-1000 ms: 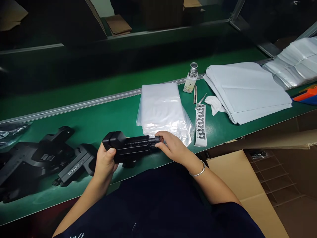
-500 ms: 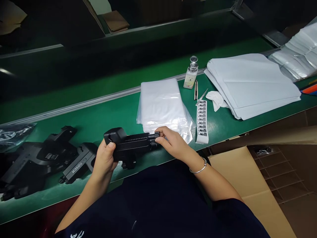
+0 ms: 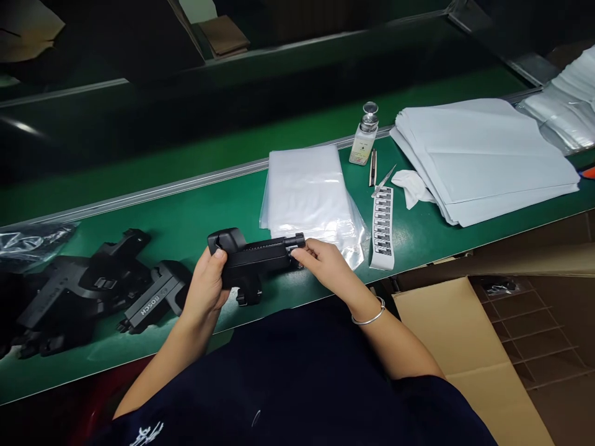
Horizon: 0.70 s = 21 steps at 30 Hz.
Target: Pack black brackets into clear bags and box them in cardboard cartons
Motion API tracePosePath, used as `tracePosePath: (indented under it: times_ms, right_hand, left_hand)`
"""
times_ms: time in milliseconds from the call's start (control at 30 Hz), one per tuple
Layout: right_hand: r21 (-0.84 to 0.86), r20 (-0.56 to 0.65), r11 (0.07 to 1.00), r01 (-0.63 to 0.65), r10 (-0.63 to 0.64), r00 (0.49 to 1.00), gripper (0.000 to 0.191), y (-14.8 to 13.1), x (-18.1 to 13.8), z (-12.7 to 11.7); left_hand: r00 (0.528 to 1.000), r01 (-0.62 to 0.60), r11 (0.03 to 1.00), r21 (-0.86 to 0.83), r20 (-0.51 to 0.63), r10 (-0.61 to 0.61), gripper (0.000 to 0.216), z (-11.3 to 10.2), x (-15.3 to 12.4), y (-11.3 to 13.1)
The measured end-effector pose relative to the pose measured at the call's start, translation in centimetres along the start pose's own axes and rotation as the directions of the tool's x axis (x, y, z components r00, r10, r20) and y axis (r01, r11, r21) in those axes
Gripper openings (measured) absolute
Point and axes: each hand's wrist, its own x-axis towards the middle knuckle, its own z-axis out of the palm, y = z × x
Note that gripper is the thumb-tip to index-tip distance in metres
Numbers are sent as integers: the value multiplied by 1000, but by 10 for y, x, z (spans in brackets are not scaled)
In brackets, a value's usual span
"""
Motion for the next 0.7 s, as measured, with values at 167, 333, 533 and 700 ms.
tracePosePath:
  times_ms: [167, 333, 533, 700]
  right_hand:
    - [275, -59, 961, 40, -24, 998, 24, 10, 6, 7]
    - [480, -205, 873, 87, 15, 979, 37, 22, 14, 15]
    - [406, -364, 873, 269, -115, 924, 24, 19, 19, 20]
    - [298, -281, 919, 257, -172, 944, 27, 18, 21, 16]
  left_hand:
    - [999, 3, 999, 33, -34, -2, 57, 5, 6, -5]
    - [999, -11, 999, 30, -38, 12, 58, 9, 10, -9]
    - [999, -26, 1000, -4, 41, 26, 57, 13, 8, -8]
    - [994, -104, 993, 47, 50, 101, 53, 9, 9, -8]
